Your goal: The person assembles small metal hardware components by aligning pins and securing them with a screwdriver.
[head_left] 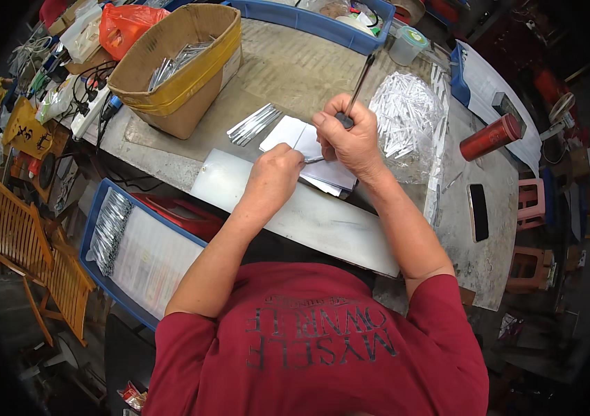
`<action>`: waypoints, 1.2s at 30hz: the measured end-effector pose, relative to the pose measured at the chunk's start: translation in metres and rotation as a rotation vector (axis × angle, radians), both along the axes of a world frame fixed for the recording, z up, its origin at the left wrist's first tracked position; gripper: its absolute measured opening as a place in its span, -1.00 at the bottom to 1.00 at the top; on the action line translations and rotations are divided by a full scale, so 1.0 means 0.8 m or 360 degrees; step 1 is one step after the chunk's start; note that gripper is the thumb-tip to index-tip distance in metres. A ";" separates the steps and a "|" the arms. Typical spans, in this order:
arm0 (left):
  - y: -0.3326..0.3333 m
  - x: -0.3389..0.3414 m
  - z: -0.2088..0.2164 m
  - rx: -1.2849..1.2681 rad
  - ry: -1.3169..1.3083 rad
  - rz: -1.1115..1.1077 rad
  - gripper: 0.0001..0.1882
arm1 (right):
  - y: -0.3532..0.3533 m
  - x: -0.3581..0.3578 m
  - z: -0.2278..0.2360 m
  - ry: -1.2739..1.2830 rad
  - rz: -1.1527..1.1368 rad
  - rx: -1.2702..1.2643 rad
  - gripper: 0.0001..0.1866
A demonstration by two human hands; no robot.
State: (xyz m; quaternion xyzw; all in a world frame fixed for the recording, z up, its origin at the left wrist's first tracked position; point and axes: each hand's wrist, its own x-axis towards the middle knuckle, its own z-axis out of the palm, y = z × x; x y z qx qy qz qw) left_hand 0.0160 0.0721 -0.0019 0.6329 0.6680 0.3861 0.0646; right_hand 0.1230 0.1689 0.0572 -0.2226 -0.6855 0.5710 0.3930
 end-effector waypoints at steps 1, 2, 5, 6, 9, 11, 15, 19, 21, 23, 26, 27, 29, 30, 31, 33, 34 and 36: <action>0.001 0.001 0.001 -0.0014 -0.0018 0.0000 -0.94 | -0.003 0.000 0.012 -0.0002 -0.0002 0.0000 -0.83; -0.001 0.000 0.002 -0.0022 -0.0020 0.0013 -0.94 | -0.007 -0.002 0.023 0.0122 0.0050 0.0047 -0.84; -0.005 -0.001 0.002 -0.0058 -0.0076 0.0029 -0.92 | -0.020 -0.002 0.054 0.0356 0.0138 0.0139 -0.84; -0.006 -0.001 0.001 -0.0019 -0.0106 0.0022 -0.95 | -0.025 -0.002 0.060 0.0408 0.0115 0.0214 -0.85; -0.005 0.001 0.002 0.0004 -0.0113 0.0039 -0.97 | -0.027 -0.011 0.019 0.0465 0.0040 0.0391 -0.86; -0.001 0.003 0.003 -0.0002 -0.0092 0.0047 -0.97 | -0.019 -0.010 -0.010 0.0046 0.0029 0.0427 -0.86; 0.000 0.002 0.001 -0.0002 -0.0095 0.0016 -0.97 | -0.003 -0.005 -0.015 -0.0043 0.0173 0.0365 -0.89; -0.005 -0.001 0.001 -0.0062 -0.0088 0.0042 -0.92 | -0.020 -0.002 0.034 0.0522 0.0100 0.0055 -0.86; -0.005 -0.003 0.001 -0.0055 -0.0083 0.0056 -0.92 | -0.023 -0.001 0.030 0.0558 0.0070 0.0192 -0.85; -0.001 0.000 -0.003 0.0053 -0.0080 0.0040 -0.94 | -0.020 -0.012 -0.013 0.0226 -0.0037 0.0309 -0.85; 0.001 0.001 -0.004 0.0025 -0.0058 0.0056 -0.94 | -0.006 -0.016 -0.031 0.0136 -0.0023 0.0397 -0.85; 0.002 0.002 -0.005 0.0030 -0.0051 0.0062 -0.94 | -0.006 -0.015 -0.030 0.0100 0.0006 0.0164 -0.85; 0.001 0.002 -0.008 0.0070 -0.0022 0.0076 -0.94 | -0.014 -0.012 -0.024 0.0166 -0.0013 -0.0003 -0.80; 0.000 0.002 -0.009 0.0078 -0.0028 0.0063 -0.95 | -0.019 -0.005 -0.016 0.0180 -0.0031 -0.0181 -0.81; -0.001 0.002 -0.010 0.0086 -0.0024 0.0080 -0.95 | -0.024 0.002 -0.010 0.0190 -0.0042 -0.0361 -0.81; -0.003 0.003 -0.009 0.0109 -0.0018 0.0079 -0.95 | -0.026 0.019 -0.005 0.0201 -0.0069 -0.0451 -0.85; -0.003 0.004 -0.009 0.0147 -0.0013 0.0075 -0.97 | -0.028 0.027 -0.004 0.0315 -0.0037 -0.0401 -0.83; -0.007 0.001 -0.007 0.0165 -0.0081 0.0056 -0.97 | -0.035 0.049 -0.001 0.0347 0.0011 -0.0412 -0.75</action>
